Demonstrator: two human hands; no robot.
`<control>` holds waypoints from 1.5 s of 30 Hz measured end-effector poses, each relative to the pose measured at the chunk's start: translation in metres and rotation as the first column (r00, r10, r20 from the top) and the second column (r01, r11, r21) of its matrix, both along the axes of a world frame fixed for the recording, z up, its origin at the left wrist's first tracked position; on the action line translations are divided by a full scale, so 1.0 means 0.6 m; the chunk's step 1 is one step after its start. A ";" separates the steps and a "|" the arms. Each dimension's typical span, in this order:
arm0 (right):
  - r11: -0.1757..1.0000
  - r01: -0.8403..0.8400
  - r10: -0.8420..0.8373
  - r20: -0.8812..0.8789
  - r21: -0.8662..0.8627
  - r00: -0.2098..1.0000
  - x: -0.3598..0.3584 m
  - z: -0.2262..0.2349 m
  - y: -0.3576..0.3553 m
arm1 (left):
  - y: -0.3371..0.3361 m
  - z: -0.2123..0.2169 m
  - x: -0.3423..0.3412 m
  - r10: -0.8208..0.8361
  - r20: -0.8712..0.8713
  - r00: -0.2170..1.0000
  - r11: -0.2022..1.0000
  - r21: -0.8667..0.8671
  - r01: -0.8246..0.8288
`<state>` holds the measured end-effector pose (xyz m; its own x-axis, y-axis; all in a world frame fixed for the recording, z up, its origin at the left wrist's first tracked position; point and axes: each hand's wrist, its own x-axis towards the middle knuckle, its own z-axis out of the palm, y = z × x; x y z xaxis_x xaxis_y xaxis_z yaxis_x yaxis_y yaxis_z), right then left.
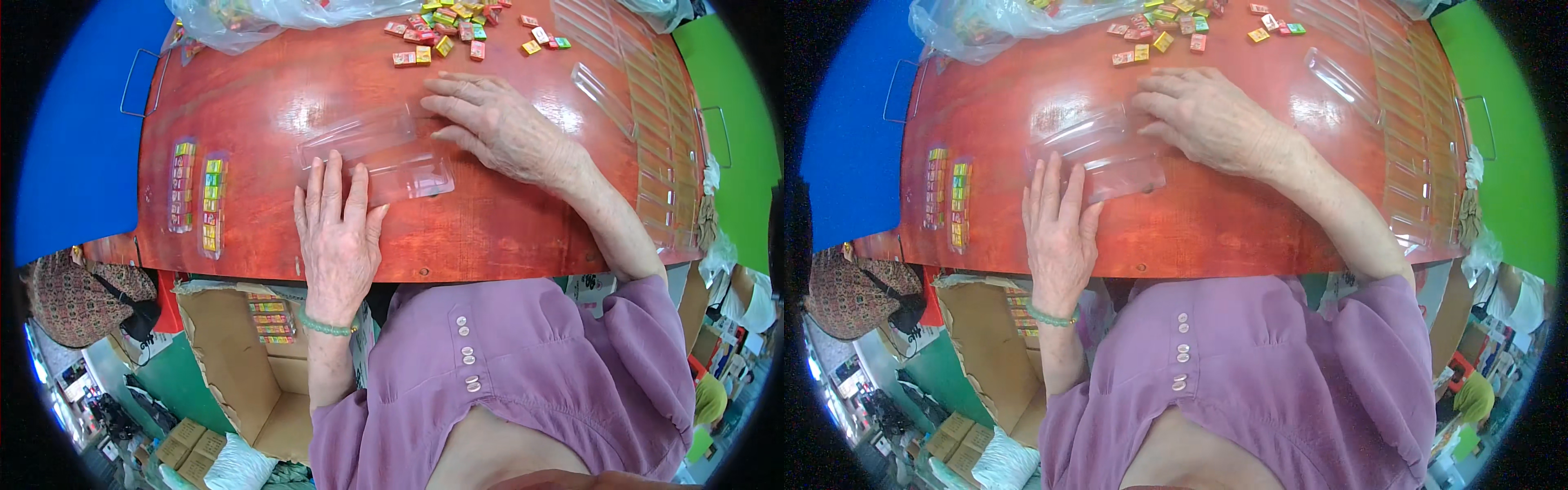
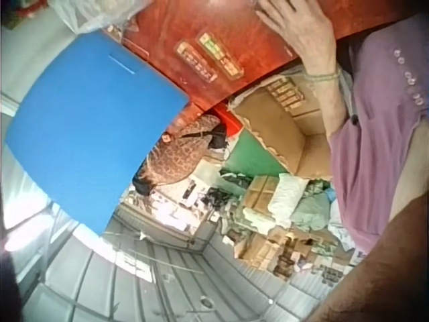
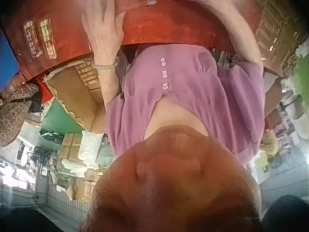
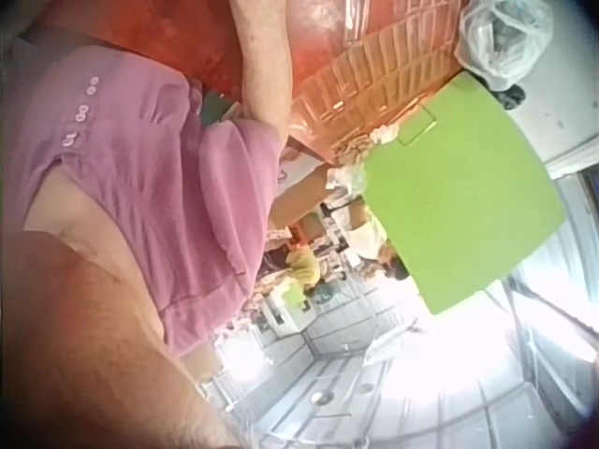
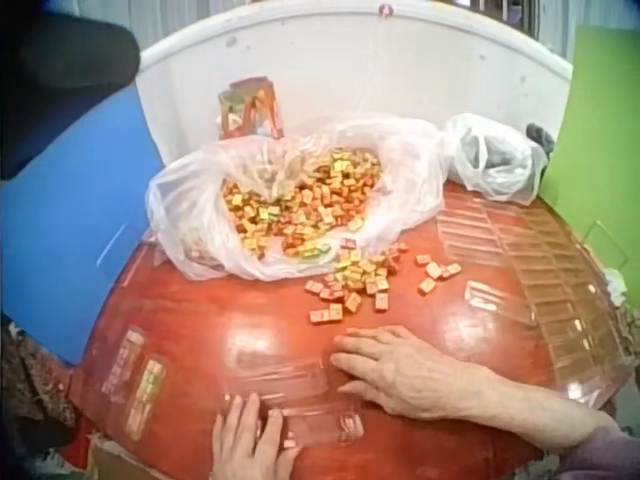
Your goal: Arranging and packing small colorful toy boxes into plastic organizer trays on a factory workbench.
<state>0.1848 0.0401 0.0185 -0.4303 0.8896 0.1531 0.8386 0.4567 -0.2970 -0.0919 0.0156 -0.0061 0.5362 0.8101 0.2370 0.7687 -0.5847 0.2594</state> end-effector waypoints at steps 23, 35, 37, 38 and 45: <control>0.994 0.098 -0.103 0.123 0.044 0.987 0.049 -0.021 -0.049 | -0.023 -0.027 0.000 0.053 0.162 0.985 0.992 0.106 -0.071; 0.945 0.323 -0.322 -0.303 -0.050 0.897 0.206 0.028 -0.015 | -0.017 -0.018 0.006 -0.003 0.234 0.972 0.987 0.157 -0.035; 0.938 0.345 -0.329 -0.249 0.020 0.911 0.246 0.030 0.011 | -0.025 -0.013 -0.001 0.017 0.237 0.971 0.995 0.096 -0.041; 0.907 0.419 -0.417 -0.207 -0.037 0.885 0.261 0.036 0.022 | -0.028 -0.010 -0.005 0.015 0.255 0.967 0.992 0.116 -0.046; 0.895 0.444 -0.445 0.049 0.028 0.894 0.319 0.022 0.066 | -0.025 -0.018 -0.009 0.188 0.293 0.938 0.982 -0.042 -0.184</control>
